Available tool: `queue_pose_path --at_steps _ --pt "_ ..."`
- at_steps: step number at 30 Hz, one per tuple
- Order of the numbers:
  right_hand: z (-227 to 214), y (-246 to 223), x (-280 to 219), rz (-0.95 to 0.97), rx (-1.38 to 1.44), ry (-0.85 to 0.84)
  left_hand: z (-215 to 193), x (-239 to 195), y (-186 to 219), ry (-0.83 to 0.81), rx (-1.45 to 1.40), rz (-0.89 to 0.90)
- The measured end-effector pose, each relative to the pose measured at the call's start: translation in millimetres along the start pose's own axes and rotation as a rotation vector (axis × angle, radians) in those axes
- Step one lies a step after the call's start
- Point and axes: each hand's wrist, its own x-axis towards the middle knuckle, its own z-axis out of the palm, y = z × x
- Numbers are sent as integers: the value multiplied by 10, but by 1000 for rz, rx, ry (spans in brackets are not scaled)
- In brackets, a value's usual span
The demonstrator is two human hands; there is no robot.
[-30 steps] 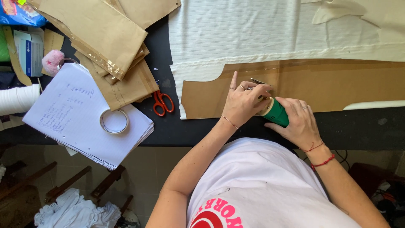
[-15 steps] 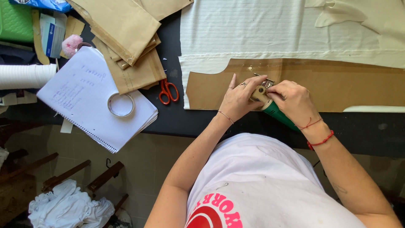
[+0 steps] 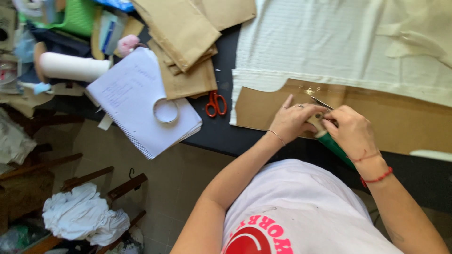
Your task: Cutting fabric using a handheld electric rotary cutter following a cardboard pattern on a cutting table.
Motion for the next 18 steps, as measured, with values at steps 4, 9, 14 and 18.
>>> queue_pose_path --at_steps 4,9,14,18 --pt "79 35 -7 109 -208 22 43 -14 -10 -93 66 -29" --pt "12 -24 -20 99 21 -13 -100 -4 54 -139 -68 -93" --pt "6 -37 -38 116 -9 105 -96 7 73 -175 -69 -88" --pt "7 8 -102 35 147 119 -41 -2 65 -169 -69 -75"
